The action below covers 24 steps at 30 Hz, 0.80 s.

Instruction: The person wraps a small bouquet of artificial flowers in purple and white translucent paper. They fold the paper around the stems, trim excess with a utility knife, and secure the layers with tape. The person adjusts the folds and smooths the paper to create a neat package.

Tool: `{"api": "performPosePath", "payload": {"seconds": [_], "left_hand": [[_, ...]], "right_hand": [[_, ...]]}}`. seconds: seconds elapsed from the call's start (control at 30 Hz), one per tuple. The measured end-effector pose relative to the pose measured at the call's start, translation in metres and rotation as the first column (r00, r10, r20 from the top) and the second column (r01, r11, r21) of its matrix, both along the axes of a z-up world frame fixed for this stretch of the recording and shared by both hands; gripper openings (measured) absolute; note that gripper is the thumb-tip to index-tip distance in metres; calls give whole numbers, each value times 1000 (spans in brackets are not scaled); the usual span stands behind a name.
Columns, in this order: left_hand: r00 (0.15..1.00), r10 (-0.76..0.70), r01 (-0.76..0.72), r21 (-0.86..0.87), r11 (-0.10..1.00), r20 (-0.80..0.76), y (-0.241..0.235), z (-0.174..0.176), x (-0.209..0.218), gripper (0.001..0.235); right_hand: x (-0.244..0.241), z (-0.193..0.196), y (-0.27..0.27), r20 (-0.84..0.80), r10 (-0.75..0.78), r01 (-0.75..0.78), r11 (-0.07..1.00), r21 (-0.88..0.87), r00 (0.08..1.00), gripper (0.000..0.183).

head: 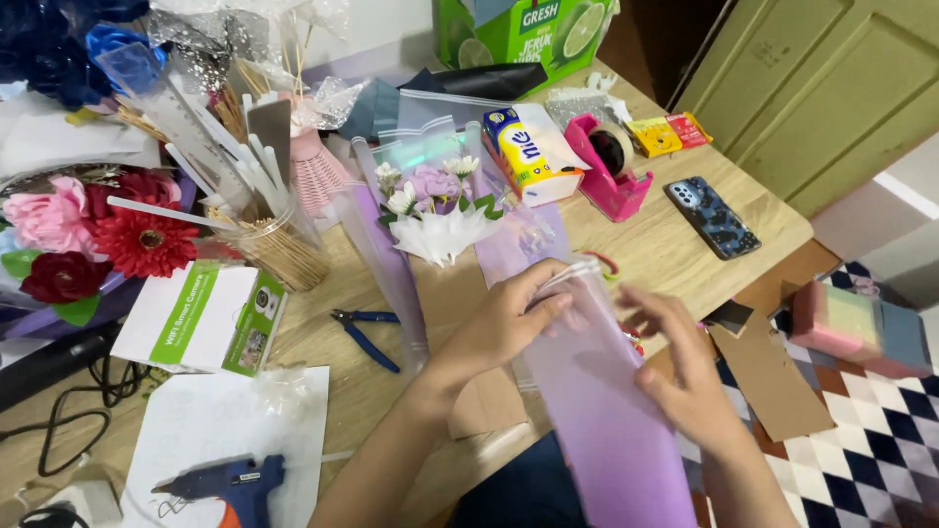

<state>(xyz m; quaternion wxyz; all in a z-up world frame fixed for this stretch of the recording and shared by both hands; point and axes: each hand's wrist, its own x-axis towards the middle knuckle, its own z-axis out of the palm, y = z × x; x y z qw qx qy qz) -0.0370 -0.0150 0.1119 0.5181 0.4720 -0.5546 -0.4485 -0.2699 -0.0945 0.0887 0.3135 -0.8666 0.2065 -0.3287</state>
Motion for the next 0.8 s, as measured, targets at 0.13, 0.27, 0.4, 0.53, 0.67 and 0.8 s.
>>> {"api": "performPosePath", "payload": {"seconds": [0.13,0.27,0.4,0.53,0.67,0.8], "left_hand": [[993,-25,39,-117,992,119,-8,-17,-2,19],[990,19,-20,12,1000,141,-7,-12,-7,26],[935,112,-159,114,981,337,-6,-4,-5,51],[932,190,-227,89,970,308,-24,-39,1,34],[927,297,-334,145,931,228,-17,-20,2,38],[935,295,-317,95,944,196,-9,-1,0,31]], "right_hand": [[22,-3,-25,242,109,-186,928,322,964,108],[29,-7,-32,215,129,-206,897,390,968,89],[41,11,-28,176,-78,-35,827,561,981,73],[30,11,-42,89,-117,53,849,527,989,78],[19,16,-40,102,-341,342,940,8,934,55],[16,15,2,265,-375,457,673,-582,888,30]]}}
